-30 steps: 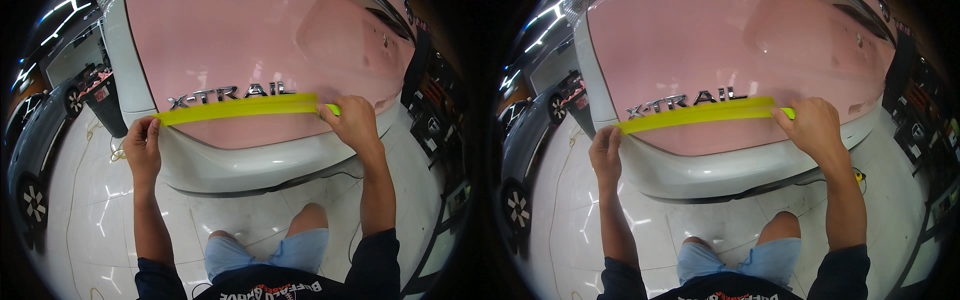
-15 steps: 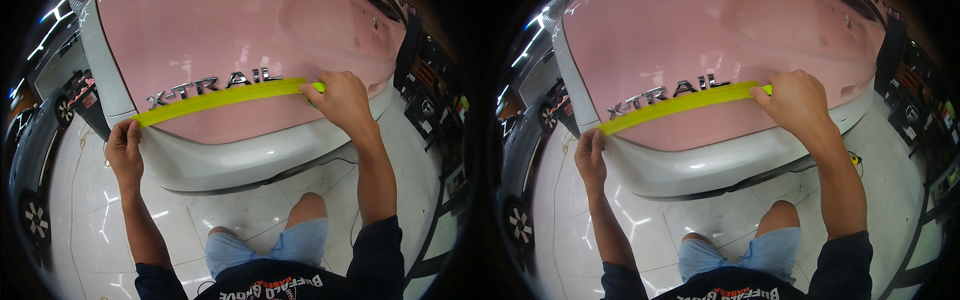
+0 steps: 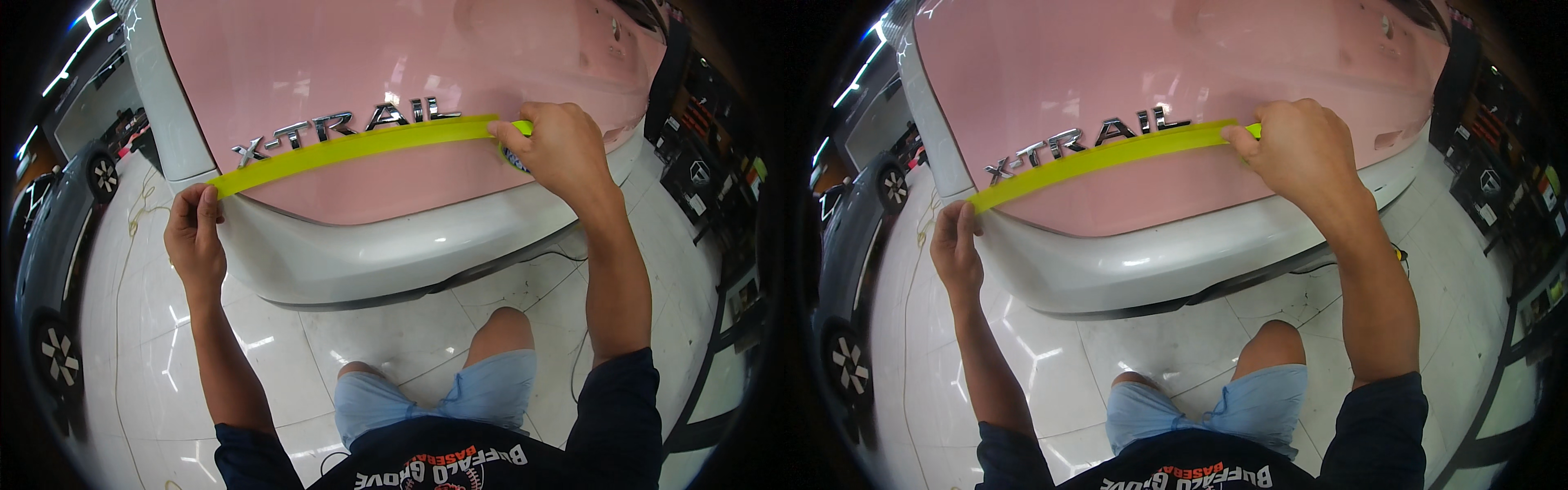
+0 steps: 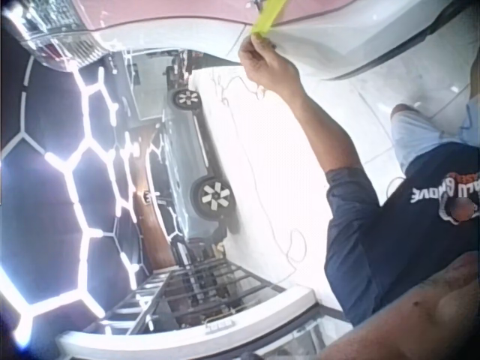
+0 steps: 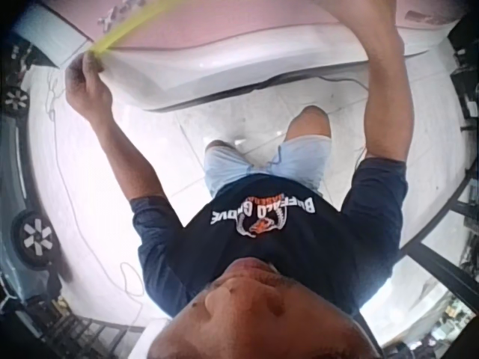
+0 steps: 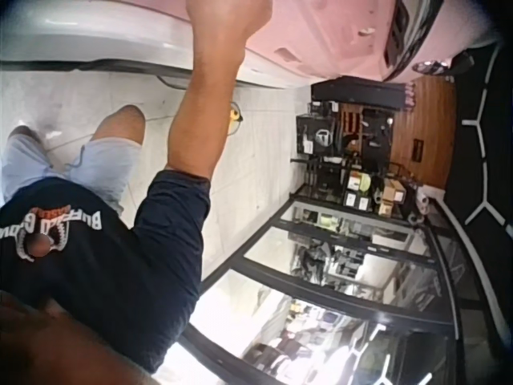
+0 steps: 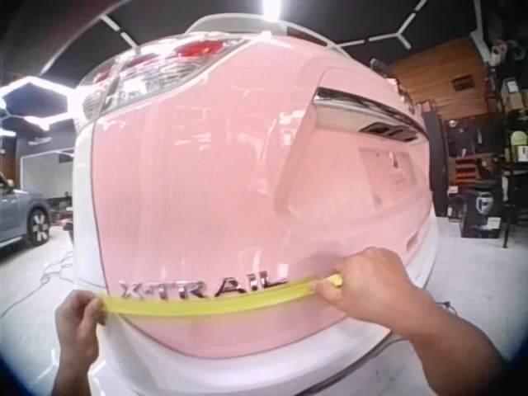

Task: The person applies strips of yellow masking tape to the rear of a pink car, specifically over the 'X-TRAIL' and '4WD' chrome emblems. They measure, cut, and smooth the tape to cover the lettering and surrounding areas.

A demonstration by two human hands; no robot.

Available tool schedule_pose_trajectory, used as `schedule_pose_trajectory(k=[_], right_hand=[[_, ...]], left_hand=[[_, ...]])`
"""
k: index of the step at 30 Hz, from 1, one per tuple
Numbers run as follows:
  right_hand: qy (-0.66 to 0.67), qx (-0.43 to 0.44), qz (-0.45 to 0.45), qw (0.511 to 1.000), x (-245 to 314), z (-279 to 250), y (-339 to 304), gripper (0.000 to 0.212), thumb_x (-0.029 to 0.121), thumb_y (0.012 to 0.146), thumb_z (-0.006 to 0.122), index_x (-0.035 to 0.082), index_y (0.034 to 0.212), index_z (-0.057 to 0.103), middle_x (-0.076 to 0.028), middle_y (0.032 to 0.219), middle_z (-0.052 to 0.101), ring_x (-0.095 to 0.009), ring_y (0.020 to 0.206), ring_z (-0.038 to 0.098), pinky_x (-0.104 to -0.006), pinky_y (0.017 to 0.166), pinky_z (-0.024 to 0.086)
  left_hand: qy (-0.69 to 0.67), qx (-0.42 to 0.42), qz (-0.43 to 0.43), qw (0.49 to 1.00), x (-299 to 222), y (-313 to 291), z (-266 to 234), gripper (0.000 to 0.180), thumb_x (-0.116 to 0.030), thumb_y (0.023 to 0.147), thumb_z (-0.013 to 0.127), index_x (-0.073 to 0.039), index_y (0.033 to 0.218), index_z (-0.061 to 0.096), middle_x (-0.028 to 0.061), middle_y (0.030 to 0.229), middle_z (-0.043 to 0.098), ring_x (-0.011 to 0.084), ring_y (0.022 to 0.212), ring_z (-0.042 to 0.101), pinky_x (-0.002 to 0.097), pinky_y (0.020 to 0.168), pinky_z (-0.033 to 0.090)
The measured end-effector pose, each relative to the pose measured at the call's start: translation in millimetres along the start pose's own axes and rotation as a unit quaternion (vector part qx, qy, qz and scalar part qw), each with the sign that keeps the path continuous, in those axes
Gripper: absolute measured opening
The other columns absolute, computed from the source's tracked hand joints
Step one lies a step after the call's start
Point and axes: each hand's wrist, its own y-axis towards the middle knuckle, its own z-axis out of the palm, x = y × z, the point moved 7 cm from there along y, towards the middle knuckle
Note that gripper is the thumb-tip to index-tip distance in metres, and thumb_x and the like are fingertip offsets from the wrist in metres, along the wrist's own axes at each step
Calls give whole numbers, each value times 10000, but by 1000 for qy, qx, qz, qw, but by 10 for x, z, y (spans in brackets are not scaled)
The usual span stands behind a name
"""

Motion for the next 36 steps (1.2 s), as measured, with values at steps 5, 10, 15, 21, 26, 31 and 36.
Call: schedule_pose_trajectory(k=[5, 10, 15, 21, 26, 31, 36], right_hand=[[-23, 28, 11, 999, 12, -5, 20, 413, 370, 870, 691, -9, 708, 705, -146, 527, 570, -316, 513, 577, -434, 547, 482], [-24, 13, -16, 999, 45, -3, -50, 411, 378, 883, 685, -7, 744, 714, -157, 556, 594, -334, 540, 603, -442, 570, 492], [-24, 41, 10, 999, 6, 102, -152, 404, 376, 890, 687, -9, 775, 720, -170, 593, 618, -346, 582, 627, -450, 593, 499], [-18, 27, 17, 999, 15, 95, -147, 416, 385, 902, 683, -10, 777, 713, -175, 603, 621, -347, 604, 629, -447, 627, 503], [15, 21, 24, 999, -51, 123, -158, 441, 401, 912, 677, -15, 767, 689, -184, 627, 625, -351, 614, 619, -453, 627, 483], [2, 26, 34, 999, -12, 30, -169, 443, 396, 916, 685, -13, 749, 661, -195, 639, 612, -357, 608, 599, -458, 610, 457], [28, 25, 29, 999, -2, 8, -308, 459, 394, 915, 689, -14, 714, 629, -203, 621, 585, -361, 589, 579, -463, 596, 440]], left_hand=[[3, -3, -7, 1000, -9, 35, 29, 211, -196, 1024, 628, 10, 1044, 667, 5, 826, 619, 70, 733, 529, 216, 686, 438], [16, -8, -1, 1000, 23, -30, -11, 208, -192, 1021, 635, 13, 1038, 665, 0, 804, 611, 63, 716, 522, 211, 662, 435], [31, -3, -2, 1000, 65, -121, 35, 180, -164, 1020, 631, 14, 1023, 659, -6, 784, 590, 62, 707, 514, 207, 652, 430], [57, -28, 22, 998, 32, -132, 78, 149, -139, 1016, 633, 9, 1007, 657, -9, 775, 587, 56, 696, 499, 205, 636, 416], [52, -35, 35, 997, 37, -173, 62, 147, -131, 1016, 630, 13, 997, 648, 5, 787, 594, 68, 709, 509, 213, 655, 428], [31, -24, 41, 998, 45, -175, 29, 149, -133, 1015, 632, 14, 990, 635, 9, 798, 585, 70, 720, 514, 213, 669, 433], [23, -33, 39, 998, 32, -349, -65, 146, -133, 1014, 634, 9, 984, 627, 5, 802, 578, 68, 717, 513, 209, 666, 429]])
